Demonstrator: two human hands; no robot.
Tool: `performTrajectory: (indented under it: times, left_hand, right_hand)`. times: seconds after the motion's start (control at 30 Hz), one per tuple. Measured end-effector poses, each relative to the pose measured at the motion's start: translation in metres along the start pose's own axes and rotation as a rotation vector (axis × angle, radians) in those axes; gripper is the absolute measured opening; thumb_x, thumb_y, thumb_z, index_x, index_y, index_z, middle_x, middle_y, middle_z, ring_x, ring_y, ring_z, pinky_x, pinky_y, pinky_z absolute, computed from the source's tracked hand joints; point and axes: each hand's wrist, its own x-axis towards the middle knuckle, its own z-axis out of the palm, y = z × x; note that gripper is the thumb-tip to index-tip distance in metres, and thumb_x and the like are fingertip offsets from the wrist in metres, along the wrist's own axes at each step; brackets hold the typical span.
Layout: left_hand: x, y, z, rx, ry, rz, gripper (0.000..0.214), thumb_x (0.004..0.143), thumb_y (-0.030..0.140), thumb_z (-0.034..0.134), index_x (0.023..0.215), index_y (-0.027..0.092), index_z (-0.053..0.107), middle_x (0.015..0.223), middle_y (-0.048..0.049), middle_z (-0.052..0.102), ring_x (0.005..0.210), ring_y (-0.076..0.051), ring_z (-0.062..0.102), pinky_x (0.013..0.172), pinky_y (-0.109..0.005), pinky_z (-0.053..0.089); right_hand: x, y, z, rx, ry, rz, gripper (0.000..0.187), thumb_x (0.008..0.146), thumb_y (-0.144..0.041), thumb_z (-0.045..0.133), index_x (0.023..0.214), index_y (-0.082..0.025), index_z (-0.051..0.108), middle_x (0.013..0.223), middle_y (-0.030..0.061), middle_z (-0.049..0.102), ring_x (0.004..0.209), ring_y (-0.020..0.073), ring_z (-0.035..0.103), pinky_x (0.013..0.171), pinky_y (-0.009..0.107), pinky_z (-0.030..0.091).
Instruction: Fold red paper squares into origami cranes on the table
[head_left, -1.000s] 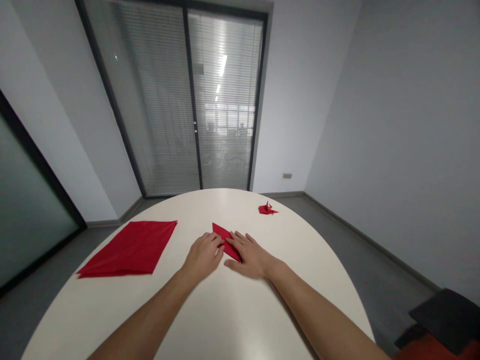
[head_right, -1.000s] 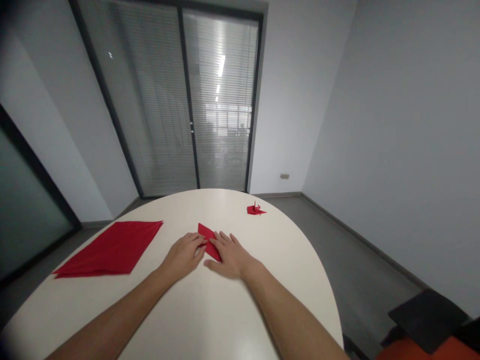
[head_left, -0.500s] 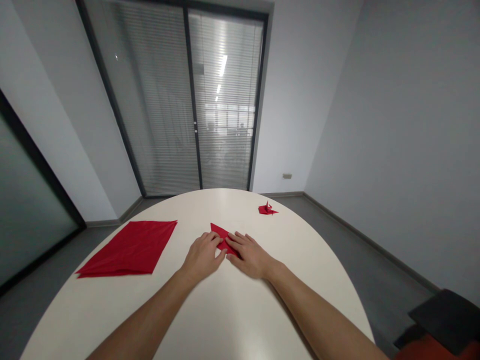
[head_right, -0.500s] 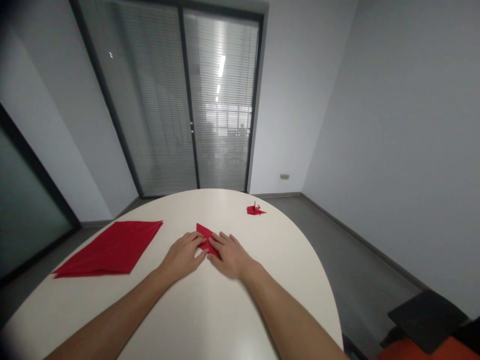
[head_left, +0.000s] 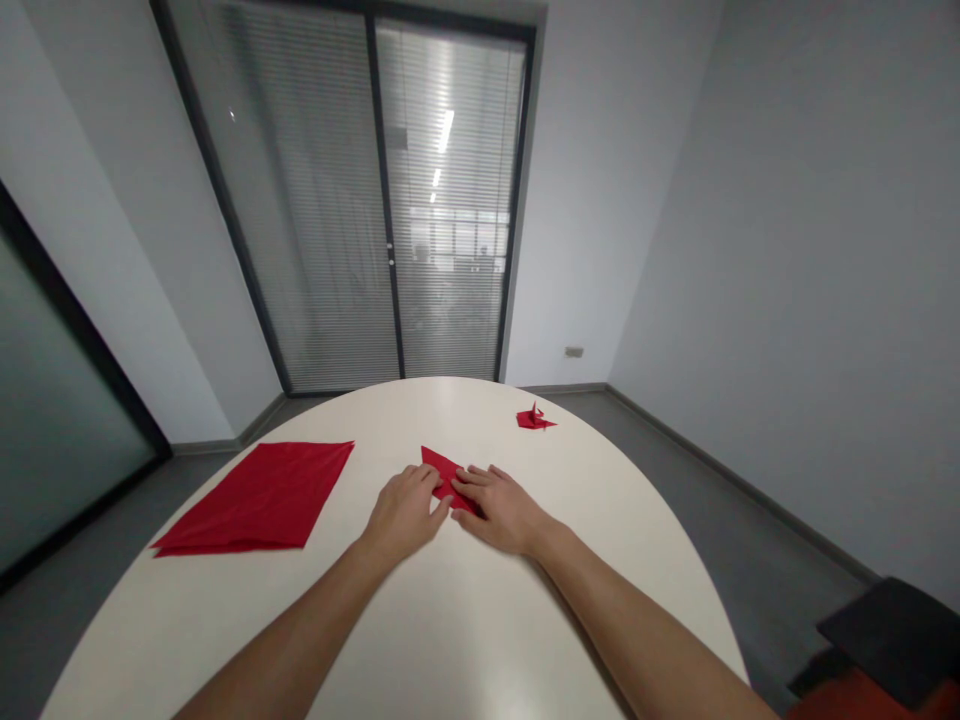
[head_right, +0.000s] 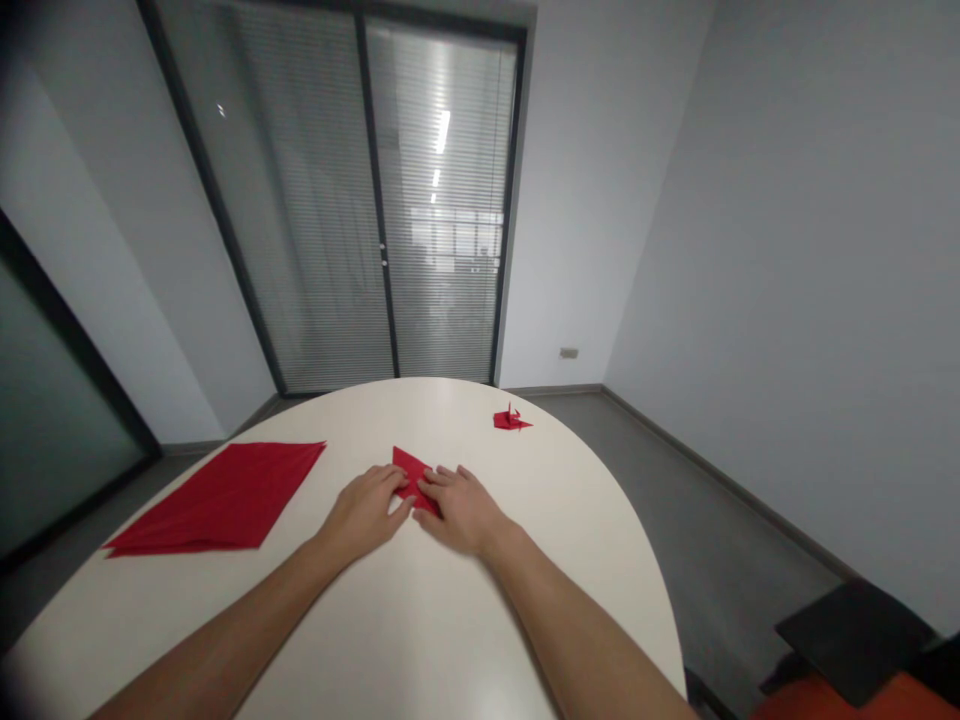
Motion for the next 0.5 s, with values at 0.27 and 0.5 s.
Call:
performTrajectory:
  times: [0.27,0.5]
  left_hand:
    - [-0.0017,-0.0019,0.0021,-0.012,0.007,0.008,0.021,0.095,0.032,0.055,0.103,0.018,0.068,0.107,-0.0087,0.07,0.102,-0.025,0.061,0.089,-0.038,0.048]
    - [-0.0019,-0.0071,0.0092,-0.096,0.016,0.069,0.03,0.096,0.029,0.053,0.123,0.019,0.064,0.12,-0.0098,0.068,0.111,-0.026,0.06,0.099,-0.042,0.047]
  right_hand:
    - [0.0031,-0.0036,-0.007,0.002,0.038,-0.098,0.028,0.1,-0.033,0.05,0.11,-0.019,0.071,0.116,0.0092,0.073,0.109,0.0233,0.066,0.098,0.036,0.047]
    - [0.0006,-0.0041,-0.0072,0.089,0.071,-0.044,0.035,0.094,-0.03,0.056,0.126,-0.019,0.066,0.126,0.0096,0.069,0.115,0.0252,0.063,0.102,0.037,0.046]
